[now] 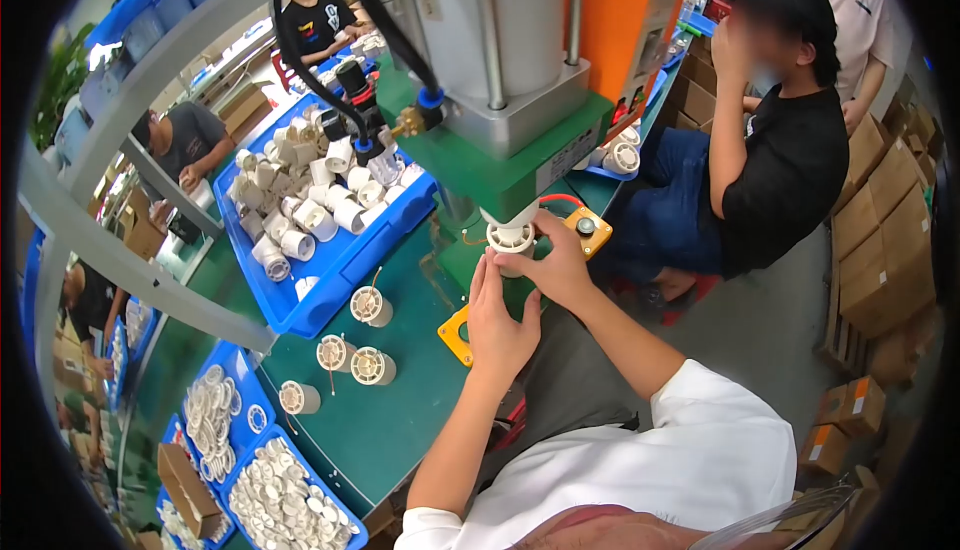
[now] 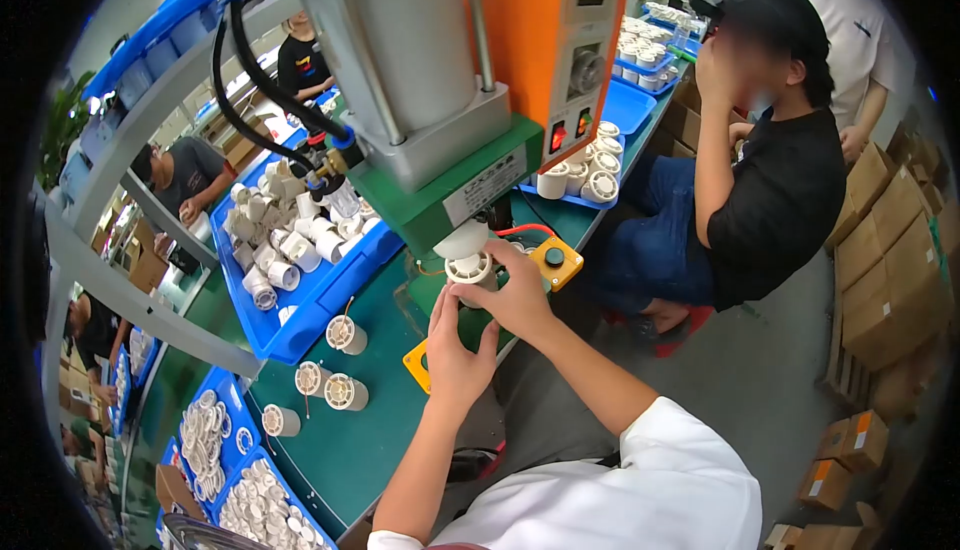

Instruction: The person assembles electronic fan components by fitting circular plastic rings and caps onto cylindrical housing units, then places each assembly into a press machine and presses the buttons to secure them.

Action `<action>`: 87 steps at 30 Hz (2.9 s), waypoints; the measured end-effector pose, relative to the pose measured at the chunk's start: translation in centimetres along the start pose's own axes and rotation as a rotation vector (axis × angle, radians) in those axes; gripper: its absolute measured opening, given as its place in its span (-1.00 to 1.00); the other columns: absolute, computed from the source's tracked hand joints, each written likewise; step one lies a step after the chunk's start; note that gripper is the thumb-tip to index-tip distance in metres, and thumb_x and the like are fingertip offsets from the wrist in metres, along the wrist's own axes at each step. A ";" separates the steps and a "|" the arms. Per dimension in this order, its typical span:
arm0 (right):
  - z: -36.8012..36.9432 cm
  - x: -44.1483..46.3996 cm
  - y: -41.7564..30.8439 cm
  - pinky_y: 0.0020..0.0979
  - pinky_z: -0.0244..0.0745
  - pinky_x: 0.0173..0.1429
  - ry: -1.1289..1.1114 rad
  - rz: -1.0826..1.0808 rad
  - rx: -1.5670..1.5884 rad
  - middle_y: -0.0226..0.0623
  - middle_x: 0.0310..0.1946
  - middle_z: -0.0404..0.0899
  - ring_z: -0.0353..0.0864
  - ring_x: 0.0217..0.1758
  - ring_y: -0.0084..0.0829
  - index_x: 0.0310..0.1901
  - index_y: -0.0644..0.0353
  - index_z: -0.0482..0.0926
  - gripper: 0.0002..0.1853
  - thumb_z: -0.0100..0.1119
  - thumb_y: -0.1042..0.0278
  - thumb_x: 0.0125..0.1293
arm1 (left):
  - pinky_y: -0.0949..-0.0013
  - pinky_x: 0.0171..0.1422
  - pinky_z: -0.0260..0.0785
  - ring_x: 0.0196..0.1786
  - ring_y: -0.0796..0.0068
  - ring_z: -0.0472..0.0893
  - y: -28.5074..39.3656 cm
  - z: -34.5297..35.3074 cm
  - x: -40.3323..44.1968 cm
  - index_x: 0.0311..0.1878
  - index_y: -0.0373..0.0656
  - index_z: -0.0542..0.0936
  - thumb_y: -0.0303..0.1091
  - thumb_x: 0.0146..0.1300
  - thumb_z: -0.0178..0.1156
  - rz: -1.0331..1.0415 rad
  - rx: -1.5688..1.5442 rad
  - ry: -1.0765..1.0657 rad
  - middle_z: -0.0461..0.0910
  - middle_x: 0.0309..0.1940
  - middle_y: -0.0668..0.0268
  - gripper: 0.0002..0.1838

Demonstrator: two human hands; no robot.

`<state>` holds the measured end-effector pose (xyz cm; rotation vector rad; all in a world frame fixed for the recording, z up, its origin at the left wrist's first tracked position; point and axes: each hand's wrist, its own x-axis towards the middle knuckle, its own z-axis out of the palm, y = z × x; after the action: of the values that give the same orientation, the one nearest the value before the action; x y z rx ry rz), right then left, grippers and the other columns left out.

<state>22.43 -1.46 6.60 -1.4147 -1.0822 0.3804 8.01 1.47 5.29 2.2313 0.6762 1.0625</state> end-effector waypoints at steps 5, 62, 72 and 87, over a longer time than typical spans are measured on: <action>0.3 -0.4 0.8 -0.32 0.47 0.32 0.224 -0.381 0.035 -0.21 0.17 0.56 0.56 0.24 -0.36 0.18 0.29 0.59 -0.35 0.63 0.54 -0.01 | 0.04 0.51 0.30 0.48 -0.17 0.42 1.3 -0.4 0.5 0.53 -0.36 0.31 -0.51 0.14 0.42 0.076 -0.147 0.045 0.40 0.48 -0.11 -0.14; 10.0 -10.0 -3.8 -0.15 0.56 0.29 -0.658 -0.311 -0.157 -0.03 0.27 0.52 0.59 0.23 -0.05 0.64 0.17 0.03 0.02 0.47 0.18 0.29 | 0.37 0.15 0.51 0.00 0.45 0.66 -5.2 -12.1 -13.5 0.40 -0.34 0.49 -0.45 0.42 0.28 -0.531 -0.280 0.286 0.69 0.05 0.13 -0.49; 12.7 -10.4 -3.5 -0.26 0.63 -0.01 -0.631 -0.379 -0.298 -0.17 0.03 0.63 0.69 -0.05 -0.21 0.68 0.21 -0.13 0.26 0.59 0.11 0.11 | 0.51 -0.09 0.53 -0.18 0.54 0.69 -6.8 -11.4 -13.6 0.08 -0.39 0.70 -0.58 0.46 0.23 -0.483 -0.258 0.433 0.76 -0.14 0.22 -0.80; 13.3 -11.0 -1.5 -0.16 0.42 0.51 -0.731 -0.158 0.063 0.03 0.41 0.49 0.52 0.43 -0.01 0.37 0.30 0.50 -0.27 0.54 0.28 0.16 | 0.38 0.02 0.60 -0.14 0.43 0.74 -5.2 -12.9 -13.7 -0.07 -0.40 0.76 -0.65 0.32 0.31 -0.480 0.003 0.596 0.80 -0.21 0.13 -0.84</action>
<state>6.01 -2.39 1.25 -1.1373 -1.7371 0.8459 -11.01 -0.19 1.34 1.6057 1.3753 1.4565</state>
